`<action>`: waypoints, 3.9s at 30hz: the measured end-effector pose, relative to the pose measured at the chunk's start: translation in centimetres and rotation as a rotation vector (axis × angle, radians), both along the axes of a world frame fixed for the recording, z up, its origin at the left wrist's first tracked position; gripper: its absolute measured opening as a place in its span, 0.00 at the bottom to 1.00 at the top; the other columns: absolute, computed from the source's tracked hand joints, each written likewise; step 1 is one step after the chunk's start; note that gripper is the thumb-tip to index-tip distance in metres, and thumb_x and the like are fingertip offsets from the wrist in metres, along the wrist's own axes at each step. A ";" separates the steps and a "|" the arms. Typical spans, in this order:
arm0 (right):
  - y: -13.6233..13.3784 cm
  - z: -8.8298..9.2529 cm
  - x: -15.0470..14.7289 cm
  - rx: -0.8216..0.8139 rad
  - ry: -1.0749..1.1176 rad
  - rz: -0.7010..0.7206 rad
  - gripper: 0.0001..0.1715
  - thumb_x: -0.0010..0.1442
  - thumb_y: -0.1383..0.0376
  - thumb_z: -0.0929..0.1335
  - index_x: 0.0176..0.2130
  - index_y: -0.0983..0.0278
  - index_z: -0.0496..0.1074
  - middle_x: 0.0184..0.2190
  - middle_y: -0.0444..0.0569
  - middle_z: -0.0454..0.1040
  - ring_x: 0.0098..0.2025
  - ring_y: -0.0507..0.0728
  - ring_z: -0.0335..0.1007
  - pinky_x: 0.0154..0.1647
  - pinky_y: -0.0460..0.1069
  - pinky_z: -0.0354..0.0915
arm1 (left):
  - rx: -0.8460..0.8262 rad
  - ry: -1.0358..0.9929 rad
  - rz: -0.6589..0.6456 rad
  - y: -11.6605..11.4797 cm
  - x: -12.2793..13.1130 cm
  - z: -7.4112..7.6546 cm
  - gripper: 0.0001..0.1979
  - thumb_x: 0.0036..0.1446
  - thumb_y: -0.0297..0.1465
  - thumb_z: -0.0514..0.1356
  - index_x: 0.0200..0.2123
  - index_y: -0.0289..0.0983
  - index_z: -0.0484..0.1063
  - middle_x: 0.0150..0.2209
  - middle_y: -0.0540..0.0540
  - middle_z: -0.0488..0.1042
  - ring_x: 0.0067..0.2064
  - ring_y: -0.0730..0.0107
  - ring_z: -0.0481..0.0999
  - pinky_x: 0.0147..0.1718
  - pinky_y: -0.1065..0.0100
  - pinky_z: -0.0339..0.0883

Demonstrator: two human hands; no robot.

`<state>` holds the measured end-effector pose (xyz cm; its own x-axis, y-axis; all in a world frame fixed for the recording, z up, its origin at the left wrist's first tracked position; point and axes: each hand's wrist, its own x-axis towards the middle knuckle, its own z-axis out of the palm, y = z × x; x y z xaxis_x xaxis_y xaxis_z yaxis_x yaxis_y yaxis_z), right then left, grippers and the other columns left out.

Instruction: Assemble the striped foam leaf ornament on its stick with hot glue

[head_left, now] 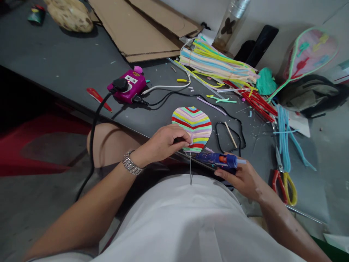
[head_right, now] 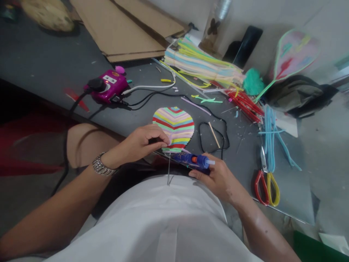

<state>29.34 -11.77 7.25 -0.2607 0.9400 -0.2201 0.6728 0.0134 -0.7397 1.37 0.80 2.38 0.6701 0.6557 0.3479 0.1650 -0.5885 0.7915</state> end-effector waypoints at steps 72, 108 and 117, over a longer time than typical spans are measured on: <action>5.0 -3.8 -4.9 0.505 0.102 0.154 0.10 0.67 0.74 0.64 0.38 0.61 0.70 0.34 0.49 0.72 0.39 0.57 0.68 0.42 0.52 0.64 | 0.212 0.225 -0.030 -2.0 0.0 1.5 0.12 0.64 0.21 0.56 0.37 0.38 0.79 0.35 0.45 0.77 0.40 0.65 0.73 0.42 0.64 0.69; 4.4 -4.2 -5.5 0.644 -0.081 0.269 0.14 0.64 0.77 0.62 0.34 0.65 0.74 0.32 0.50 0.70 0.36 0.56 0.62 0.37 0.50 0.59 | 0.408 0.230 0.057 -3.4 -0.5 0.2 0.10 0.62 0.19 0.60 0.41 0.36 0.79 0.38 0.44 0.76 0.41 0.63 0.69 0.41 0.61 0.70; 4.4 -4.3 -5.6 0.666 -0.105 0.279 0.15 0.64 0.76 0.62 0.31 0.64 0.72 0.31 0.49 0.68 0.35 0.55 0.59 0.36 0.50 0.56 | 0.462 0.273 0.061 -3.7 -0.6 0.2 0.09 0.63 0.21 0.60 0.42 0.37 0.79 0.40 0.42 0.77 0.42 0.61 0.70 0.41 0.59 0.69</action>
